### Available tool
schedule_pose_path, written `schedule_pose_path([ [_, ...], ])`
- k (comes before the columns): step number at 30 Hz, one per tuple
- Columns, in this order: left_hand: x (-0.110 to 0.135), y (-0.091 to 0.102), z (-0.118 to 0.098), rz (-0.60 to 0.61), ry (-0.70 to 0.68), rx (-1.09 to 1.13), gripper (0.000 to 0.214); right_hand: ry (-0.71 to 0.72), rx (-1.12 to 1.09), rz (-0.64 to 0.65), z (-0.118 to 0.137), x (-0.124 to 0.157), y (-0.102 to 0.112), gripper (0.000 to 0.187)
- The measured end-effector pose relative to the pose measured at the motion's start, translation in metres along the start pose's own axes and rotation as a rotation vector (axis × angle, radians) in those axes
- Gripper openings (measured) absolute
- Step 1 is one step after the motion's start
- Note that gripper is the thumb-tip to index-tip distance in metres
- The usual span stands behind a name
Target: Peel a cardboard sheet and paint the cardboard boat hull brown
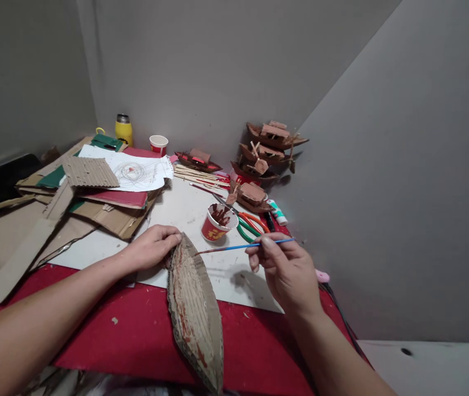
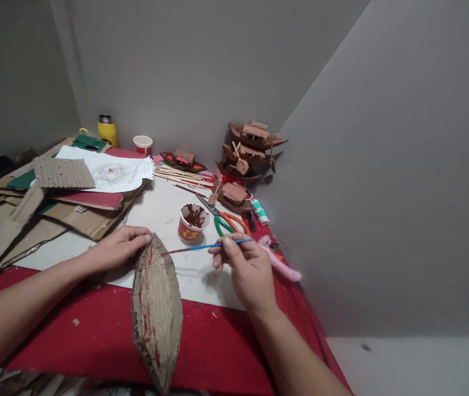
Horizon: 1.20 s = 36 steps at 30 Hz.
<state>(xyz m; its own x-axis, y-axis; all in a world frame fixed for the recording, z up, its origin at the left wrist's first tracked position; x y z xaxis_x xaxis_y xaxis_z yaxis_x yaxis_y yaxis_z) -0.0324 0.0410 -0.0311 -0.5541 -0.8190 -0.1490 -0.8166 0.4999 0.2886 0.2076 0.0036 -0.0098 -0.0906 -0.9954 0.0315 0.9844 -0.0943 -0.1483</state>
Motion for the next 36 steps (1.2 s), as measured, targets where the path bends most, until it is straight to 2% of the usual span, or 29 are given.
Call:
schedule_pose_path([
  [5,-0.001,-0.002,0.002,0.024,0.002,-0.005,0.030,0.203,0.220,-0.014,0.001,0.019,-0.014,0.008],
  [8,-0.001,-0.003,0.001,0.037,0.008,-0.004,0.029,0.264,0.282,-0.029,0.002,0.023,-0.019,0.007],
  [16,-0.002,-0.002,0.000,0.039,-0.003,-0.013,0.032,0.258,0.398,-0.007,-0.005,0.023,-0.022,0.010],
  [25,-0.001,-0.003,-0.001,0.035,0.018,0.004,0.031,0.283,0.576,0.099,-0.001,0.031,-0.020,0.014],
  [31,-0.001,-0.002,0.002,0.031,0.007,-0.011,0.032,0.310,0.472,0.037,0.001,0.032,-0.021,0.011],
  [36,-0.002,-0.002,0.003,0.035,0.003,-0.018,0.033,0.284,0.547,0.089,-0.004,0.029,-0.022,0.013],
])
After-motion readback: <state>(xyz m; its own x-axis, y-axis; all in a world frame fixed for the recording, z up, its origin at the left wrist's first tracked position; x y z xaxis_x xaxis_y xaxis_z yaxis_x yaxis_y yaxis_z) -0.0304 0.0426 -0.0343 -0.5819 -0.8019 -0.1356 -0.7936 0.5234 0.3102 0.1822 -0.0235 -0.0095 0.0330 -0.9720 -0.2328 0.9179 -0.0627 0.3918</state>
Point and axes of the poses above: each hand's wrist, its own x-axis away from the middle knuckle, its own y-axis out of the back of the hand, z = x × y, the point moved 4 cm from there along -x, towards the middle knuckle, and after that the axes turned 15 degrees about -y, right-handed, at the moved point
